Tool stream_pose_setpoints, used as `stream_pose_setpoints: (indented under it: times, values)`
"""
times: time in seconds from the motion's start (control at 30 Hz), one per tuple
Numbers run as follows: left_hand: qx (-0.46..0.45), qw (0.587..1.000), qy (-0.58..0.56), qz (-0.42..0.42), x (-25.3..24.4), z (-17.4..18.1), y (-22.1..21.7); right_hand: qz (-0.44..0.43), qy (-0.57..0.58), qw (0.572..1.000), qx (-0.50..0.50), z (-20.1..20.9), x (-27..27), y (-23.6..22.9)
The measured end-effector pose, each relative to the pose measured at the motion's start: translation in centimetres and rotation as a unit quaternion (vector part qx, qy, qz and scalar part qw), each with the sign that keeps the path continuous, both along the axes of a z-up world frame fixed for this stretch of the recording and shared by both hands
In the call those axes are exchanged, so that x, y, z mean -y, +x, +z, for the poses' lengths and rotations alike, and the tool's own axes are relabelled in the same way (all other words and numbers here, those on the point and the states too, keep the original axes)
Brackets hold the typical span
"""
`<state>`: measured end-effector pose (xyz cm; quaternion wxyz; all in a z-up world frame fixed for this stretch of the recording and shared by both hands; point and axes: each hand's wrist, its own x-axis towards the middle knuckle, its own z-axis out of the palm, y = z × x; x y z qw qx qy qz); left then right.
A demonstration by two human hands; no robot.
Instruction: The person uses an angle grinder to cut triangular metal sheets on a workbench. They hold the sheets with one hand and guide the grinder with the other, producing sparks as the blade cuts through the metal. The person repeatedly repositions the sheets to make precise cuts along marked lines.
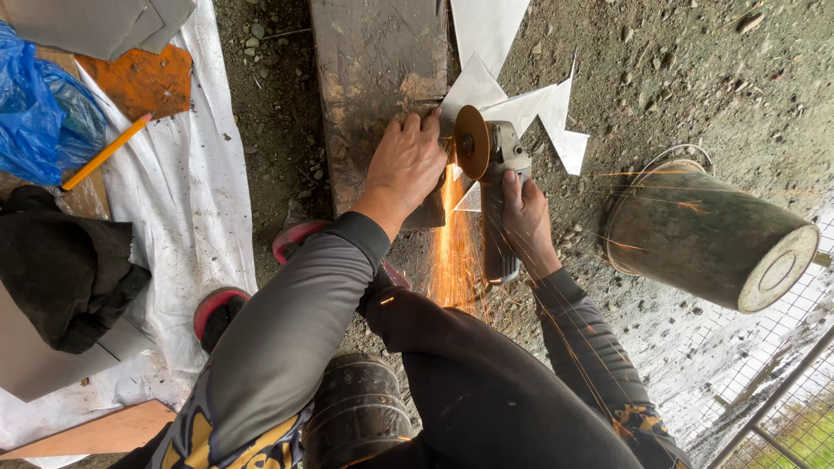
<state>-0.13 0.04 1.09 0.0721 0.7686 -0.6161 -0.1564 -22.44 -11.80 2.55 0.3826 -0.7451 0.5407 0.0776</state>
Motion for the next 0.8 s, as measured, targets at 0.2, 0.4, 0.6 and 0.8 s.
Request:
stream_pose_setpoints:
  times: [0.2, 0.4, 0.6, 0.8]
  values:
    - [-0.017, 0.999, 0.027, -0.011, 0.0, 0.1, 0.1, -0.015, 0.046, 0.989, 0.138, -0.1, -0.1, 0.3]
    - [0.004, 1.0, -0.001, -0.007, -0.1, 0.4, 0.2, 0.01, -0.026, 0.999, 0.019, -0.2, 0.2, 0.3]
    - [0.011, 1.0, -0.014, -0.001, -0.1, 0.5, 0.1, 0.002, 0.011, 1.0, -0.015, -0.8, 0.3, -0.3]
    - [0.013, 1.0, 0.0, -0.008, -0.1, 0.2, 0.0, 0.012, -0.015, 0.999, -0.039, -1.9, 0.5, -0.9]
